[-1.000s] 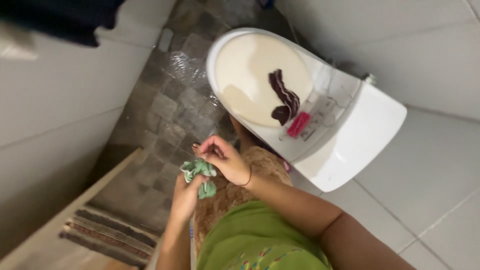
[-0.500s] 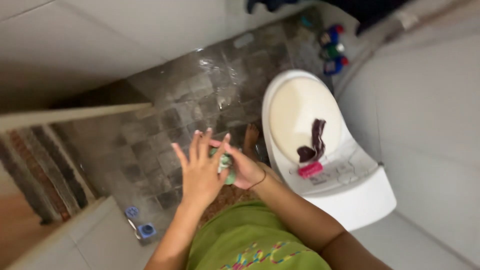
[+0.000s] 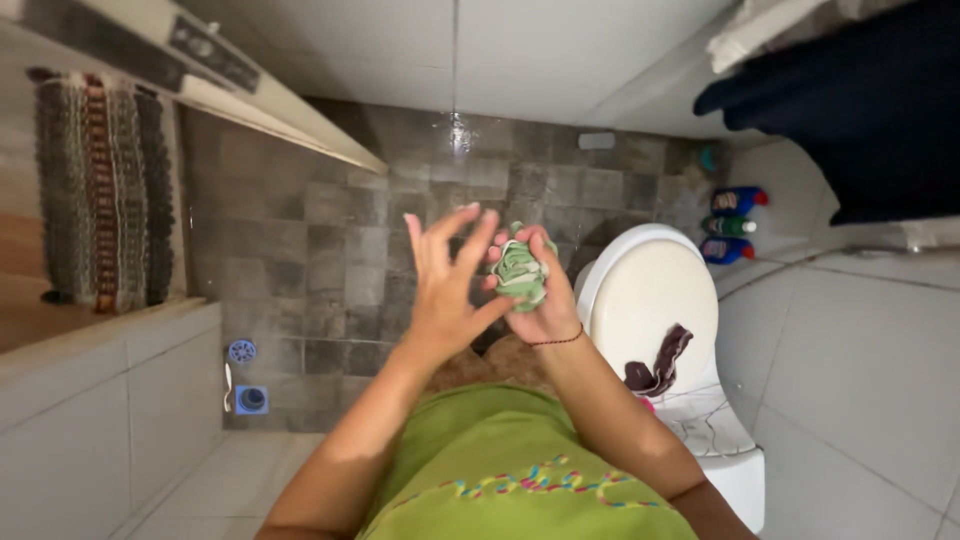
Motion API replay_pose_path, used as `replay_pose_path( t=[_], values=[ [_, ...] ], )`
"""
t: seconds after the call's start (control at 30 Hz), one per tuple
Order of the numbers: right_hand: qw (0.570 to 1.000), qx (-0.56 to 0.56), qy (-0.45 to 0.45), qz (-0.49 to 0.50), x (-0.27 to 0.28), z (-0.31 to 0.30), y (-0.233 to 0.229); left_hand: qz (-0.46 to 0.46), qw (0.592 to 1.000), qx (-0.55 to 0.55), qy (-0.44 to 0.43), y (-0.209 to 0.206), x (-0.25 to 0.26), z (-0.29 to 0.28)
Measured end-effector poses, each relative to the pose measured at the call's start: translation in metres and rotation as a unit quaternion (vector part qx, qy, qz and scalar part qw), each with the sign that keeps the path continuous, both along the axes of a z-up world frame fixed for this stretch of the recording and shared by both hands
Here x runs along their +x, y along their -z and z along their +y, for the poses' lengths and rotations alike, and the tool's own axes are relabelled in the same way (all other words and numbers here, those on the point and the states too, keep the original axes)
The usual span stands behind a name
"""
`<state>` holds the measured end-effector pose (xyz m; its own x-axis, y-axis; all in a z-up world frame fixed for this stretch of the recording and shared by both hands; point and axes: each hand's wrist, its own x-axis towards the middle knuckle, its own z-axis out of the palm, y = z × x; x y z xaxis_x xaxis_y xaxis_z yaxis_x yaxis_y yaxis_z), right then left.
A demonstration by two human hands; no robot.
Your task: Hanging wet laundry on hangers in a bathroom.
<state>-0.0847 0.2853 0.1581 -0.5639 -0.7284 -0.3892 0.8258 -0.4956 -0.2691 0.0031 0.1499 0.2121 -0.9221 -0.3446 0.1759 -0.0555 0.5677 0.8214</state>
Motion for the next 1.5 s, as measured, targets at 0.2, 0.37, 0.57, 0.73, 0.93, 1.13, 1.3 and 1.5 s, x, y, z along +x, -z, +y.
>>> replay_pose_path(
  t=[0.2, 0.37, 0.57, 0.73, 0.93, 1.13, 1.3, 1.5],
  values=[
    [0.998, -0.015, 0.042, 0.041, 0.009, -0.044, -0.036, 0.03, 0.993, -0.013, -0.115, -0.006, -0.005, -0.009],
    [0.985, 0.02, 0.036, 0.165, 0.002, -0.047, -0.024, -0.046, 0.991, 0.091, -0.09, -0.006, -0.011, -0.026],
    [0.985, 0.087, 0.069, 0.13, -0.043, -0.044, -0.022, -0.091, 0.989, 0.112, 0.039, 0.006, 0.002, -0.05],
    [0.982, 0.14, 0.067, 0.11, -0.06, -0.043, -0.018, -0.094, 0.986, 0.138, 0.008, 0.03, 0.01, -0.052],
    [0.991, 0.029, 0.025, 0.126, -0.032, -0.07, -0.012, -0.043, 0.976, 0.213, -0.022, 0.045, -0.008, -0.053],
    [0.986, -0.058, 0.045, 0.151, -0.003, -0.091, -0.005, 0.091, 0.754, 0.631, -0.159, 0.06, -0.038, -0.036],
    [0.967, 0.002, 0.013, 0.253, 0.016, -0.102, -0.007, 0.205, 0.749, 0.579, -0.248, 0.027, -0.049, -0.059],
    [0.977, 0.142, -0.055, 0.147, 0.013, -0.106, -0.042, 0.168, 0.95, 0.123, -0.232, 0.009, -0.045, -0.065]
  ],
)
